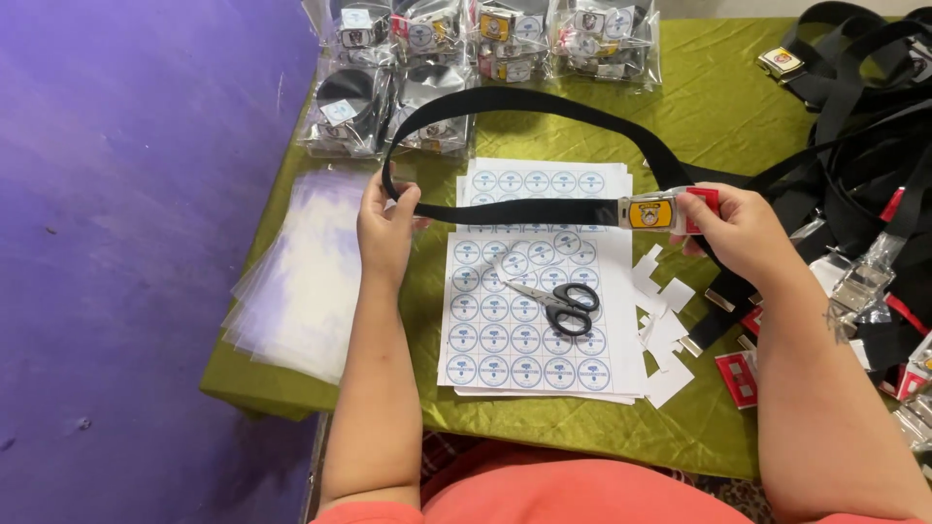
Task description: The person folds a black lanyard, places it into a clear plastic bag, and seals it. They then cut a circular sticker from a sheet using scissors and affix it to the bag. The person repeats the process with another lanyard, folding it and placing it into a bag.
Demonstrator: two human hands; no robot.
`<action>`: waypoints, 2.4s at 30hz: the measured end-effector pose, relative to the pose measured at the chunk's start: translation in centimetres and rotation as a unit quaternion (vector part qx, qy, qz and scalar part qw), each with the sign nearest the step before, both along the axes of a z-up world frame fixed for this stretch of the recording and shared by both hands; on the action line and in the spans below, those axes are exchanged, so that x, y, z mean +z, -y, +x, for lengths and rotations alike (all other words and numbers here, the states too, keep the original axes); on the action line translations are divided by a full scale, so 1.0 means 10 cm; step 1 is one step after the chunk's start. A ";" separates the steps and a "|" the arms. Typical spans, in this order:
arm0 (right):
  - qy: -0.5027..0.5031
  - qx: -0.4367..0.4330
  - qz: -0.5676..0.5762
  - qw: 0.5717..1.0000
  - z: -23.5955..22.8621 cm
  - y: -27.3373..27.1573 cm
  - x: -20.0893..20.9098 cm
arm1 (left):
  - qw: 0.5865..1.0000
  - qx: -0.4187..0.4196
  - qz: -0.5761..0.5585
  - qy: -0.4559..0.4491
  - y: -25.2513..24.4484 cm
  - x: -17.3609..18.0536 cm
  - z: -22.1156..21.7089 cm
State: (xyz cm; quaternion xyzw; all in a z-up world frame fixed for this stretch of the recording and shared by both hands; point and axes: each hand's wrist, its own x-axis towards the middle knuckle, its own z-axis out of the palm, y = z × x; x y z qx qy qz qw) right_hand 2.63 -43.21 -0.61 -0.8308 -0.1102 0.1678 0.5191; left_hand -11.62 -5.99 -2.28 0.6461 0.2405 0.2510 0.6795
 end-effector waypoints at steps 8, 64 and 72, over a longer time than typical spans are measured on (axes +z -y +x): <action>-0.057 0.061 0.134 0.987 0.03 0.09 -0.04 | 0.979 -0.041 -0.061 0.192 0.08 0.08 -0.07; -0.428 -0.125 0.372 0.814 0.60 0.02 -1.20 | 0.853 -0.010 0.493 -0.171 -0.19 -0.32 0.12; -0.345 -0.068 0.305 0.885 0.24 -0.18 -0.64 | 0.829 0.007 0.525 -0.193 -0.22 -0.51 0.14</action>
